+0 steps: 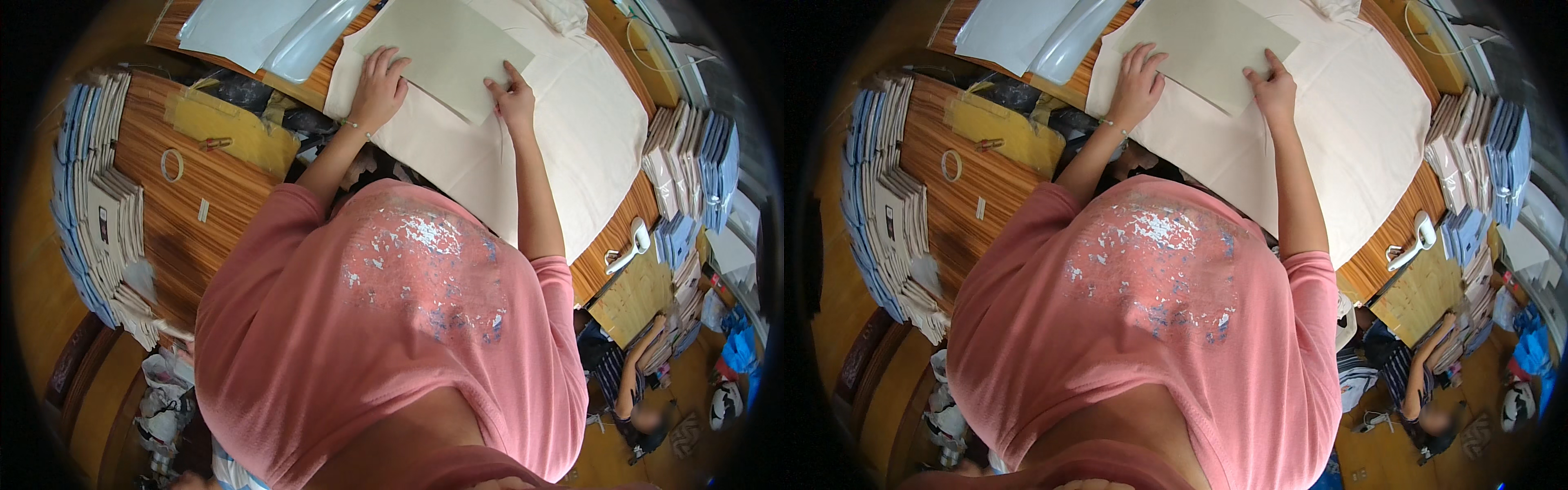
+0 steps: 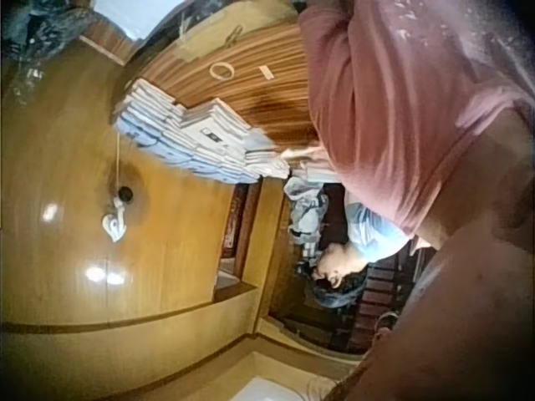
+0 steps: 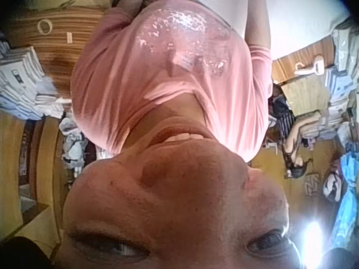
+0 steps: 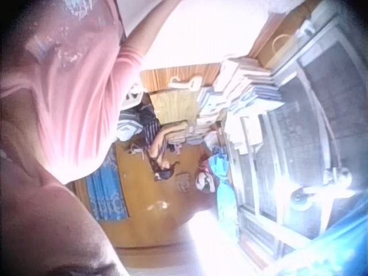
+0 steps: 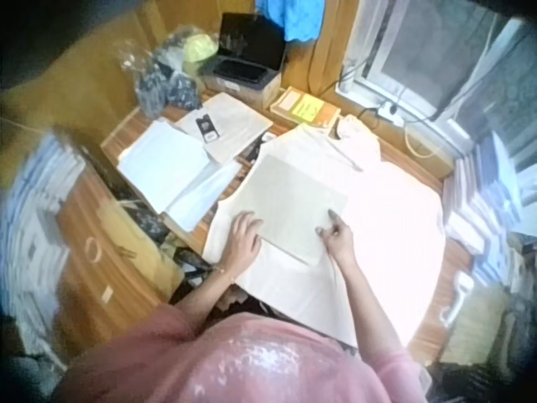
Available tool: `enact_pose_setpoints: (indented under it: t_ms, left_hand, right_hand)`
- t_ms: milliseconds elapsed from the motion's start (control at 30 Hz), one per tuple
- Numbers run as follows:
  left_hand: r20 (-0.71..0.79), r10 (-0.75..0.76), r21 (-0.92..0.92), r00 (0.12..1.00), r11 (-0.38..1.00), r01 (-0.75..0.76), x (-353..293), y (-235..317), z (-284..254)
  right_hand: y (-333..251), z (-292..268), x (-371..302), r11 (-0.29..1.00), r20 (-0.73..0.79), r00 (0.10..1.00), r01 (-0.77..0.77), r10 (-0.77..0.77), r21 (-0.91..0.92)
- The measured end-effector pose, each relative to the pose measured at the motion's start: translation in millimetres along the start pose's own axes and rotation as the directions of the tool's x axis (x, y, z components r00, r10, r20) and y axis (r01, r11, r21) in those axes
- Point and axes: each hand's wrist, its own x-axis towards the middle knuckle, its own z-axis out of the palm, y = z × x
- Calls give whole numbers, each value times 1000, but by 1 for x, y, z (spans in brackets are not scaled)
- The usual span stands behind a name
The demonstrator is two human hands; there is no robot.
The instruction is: The person prepares a shirt for packing by checking a document, buttoning the collar, folding the garment around a card insert, and placing it into a clear plastic bag.
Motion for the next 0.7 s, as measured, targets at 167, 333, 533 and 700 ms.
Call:
enact_pose_setpoints:
  t_ms: [167, 333, 533, 700]
  left_hand:
    - [45, -12, 41, 999, 999, 10, -1, 4, -3]
    - [27, 3, 65, 1000, 998, -5, -3, 1, 0]
    - [-4, 9, 58, 1000, 998, -9, 1, 2, 1]
    - [-62, 34, 46, 997, 998, -31, 4, 32, -38]
  right_hand:
    - [-1, -4, 2, 984, 28, 999, 40, -36, -174]
    - [-2, -7, 6, 929, 53, 997, -27, 50, -369]
    - [-2, -7, 7, 873, 60, 998, -1, 34, -487]
    - [-24, -31, -28, 853, 16, 1000, 13, -5, -521]
